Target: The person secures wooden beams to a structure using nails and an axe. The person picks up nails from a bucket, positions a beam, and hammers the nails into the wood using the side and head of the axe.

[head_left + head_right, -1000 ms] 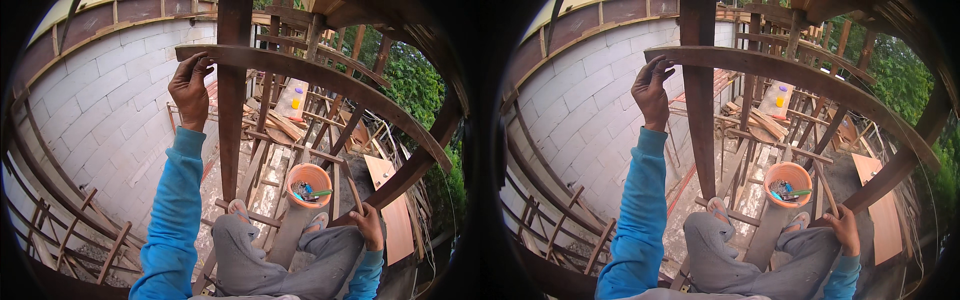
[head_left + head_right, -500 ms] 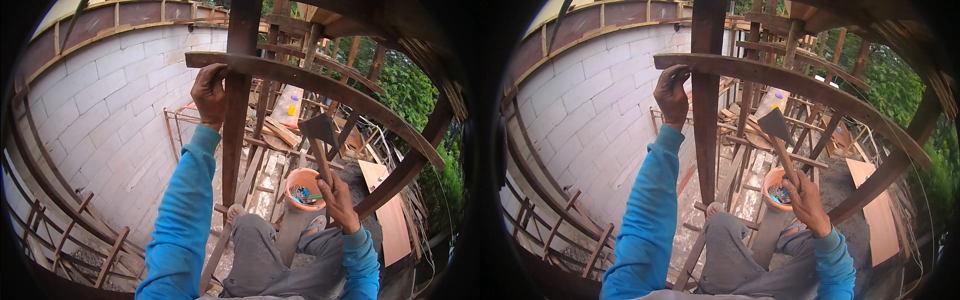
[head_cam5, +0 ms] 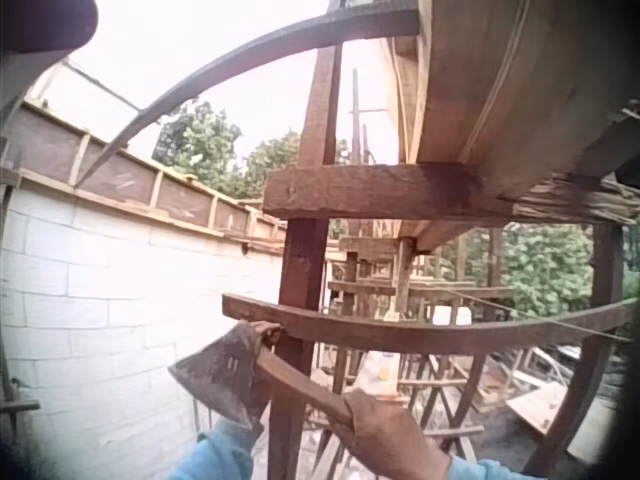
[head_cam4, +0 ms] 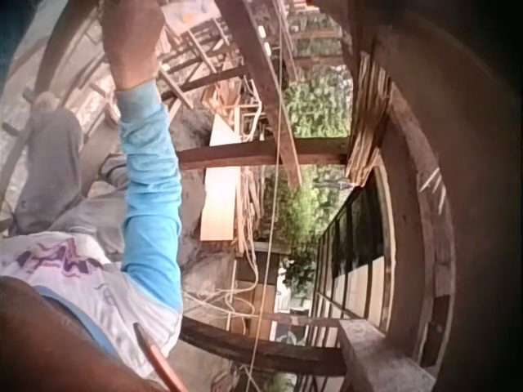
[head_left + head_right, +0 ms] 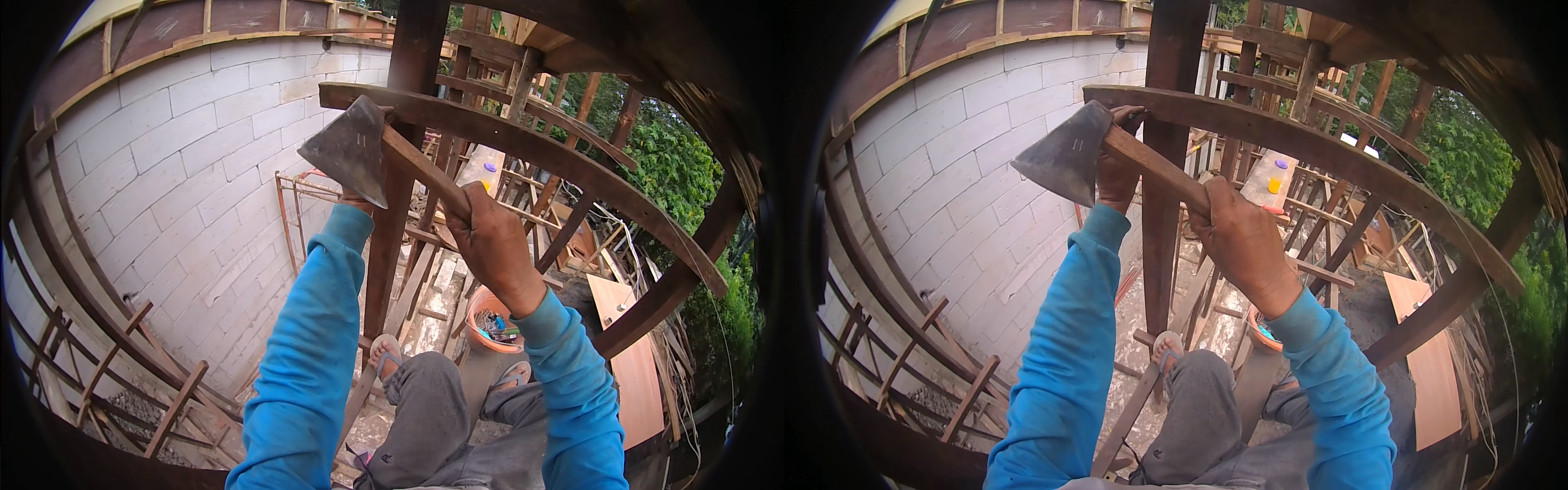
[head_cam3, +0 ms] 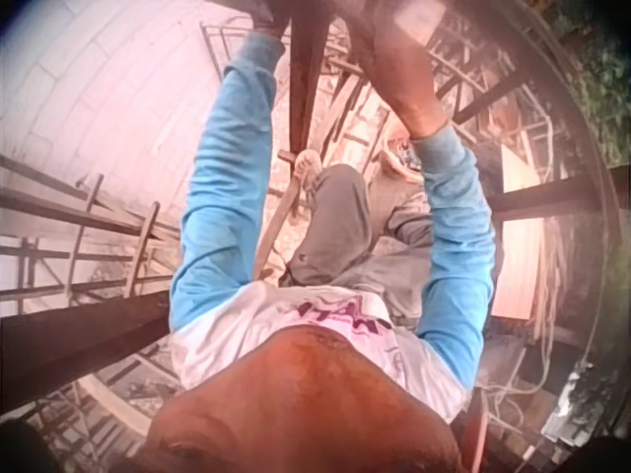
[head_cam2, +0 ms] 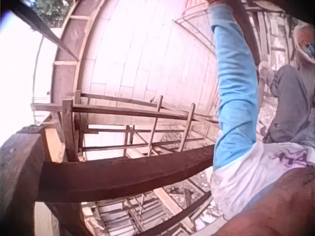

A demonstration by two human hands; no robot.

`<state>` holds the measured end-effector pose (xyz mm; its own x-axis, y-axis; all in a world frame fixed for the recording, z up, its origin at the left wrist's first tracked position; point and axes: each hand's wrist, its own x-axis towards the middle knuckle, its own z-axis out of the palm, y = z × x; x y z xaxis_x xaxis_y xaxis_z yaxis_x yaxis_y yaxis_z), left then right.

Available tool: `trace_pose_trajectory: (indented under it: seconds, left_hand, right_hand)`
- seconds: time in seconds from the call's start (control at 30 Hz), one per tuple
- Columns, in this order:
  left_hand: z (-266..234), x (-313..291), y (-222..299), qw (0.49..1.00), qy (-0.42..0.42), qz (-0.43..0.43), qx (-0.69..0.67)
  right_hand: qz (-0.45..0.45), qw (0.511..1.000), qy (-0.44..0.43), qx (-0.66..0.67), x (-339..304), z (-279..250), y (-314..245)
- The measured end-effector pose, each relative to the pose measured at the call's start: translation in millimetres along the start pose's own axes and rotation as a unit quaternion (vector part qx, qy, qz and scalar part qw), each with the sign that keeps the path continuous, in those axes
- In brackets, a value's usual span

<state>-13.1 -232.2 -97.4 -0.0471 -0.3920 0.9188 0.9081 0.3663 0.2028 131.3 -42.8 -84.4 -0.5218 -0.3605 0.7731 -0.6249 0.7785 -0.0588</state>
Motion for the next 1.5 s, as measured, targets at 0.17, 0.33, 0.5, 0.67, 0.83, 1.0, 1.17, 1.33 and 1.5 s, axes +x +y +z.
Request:
trace_pose_trajectory:
  seconds: [0.17,0.33,0.5,0.67,0.83,1.0,1.17,1.33,1.5]
  left_hand:
    - [-5,-2,-12,0.994,-0.042,-0.093,-0.048]
    - [-1,-4,-17,0.997,0.002,-0.070,-0.032]
    - [1,5,4,0.989,0.008,-0.079,-0.123]
    - [6,10,10,1.000,0.005,0.008,-0.012]
    - [-3,3,1,0.965,0.023,-0.169,-0.201]
    - [4,9,17,1.000,-0.002,-0.006,-0.019]
    - [-20,-21,7,0.988,0.043,-0.146,-0.023]
    - [-106,-160,-21,0.967,0.051,-0.251,0.007]
    - [-179,-331,53,0.873,-0.032,-0.465,0.143]
  right_hand:
    - [0.023,0.998,-0.050,-0.023,13,-12,1]
    - [-0.077,0.996,0.044,0.029,5,-11,-2]
    - [0.038,0.995,-0.079,-0.042,16,-13,3]
    - [-0.082,0.996,0.024,0.017,-1,-9,-1]
    - [0.024,0.995,-0.055,-0.077,15,-15,1]
    - [-0.124,0.992,0.023,-0.025,-8,-13,-8]
    - [0.009,0.998,-0.050,-0.048,6,-12,8]
    - [-0.164,0.985,0.038,0.047,-17,-24,-43]
    - [0.012,0.996,-0.072,-0.055,-7,-9,12]
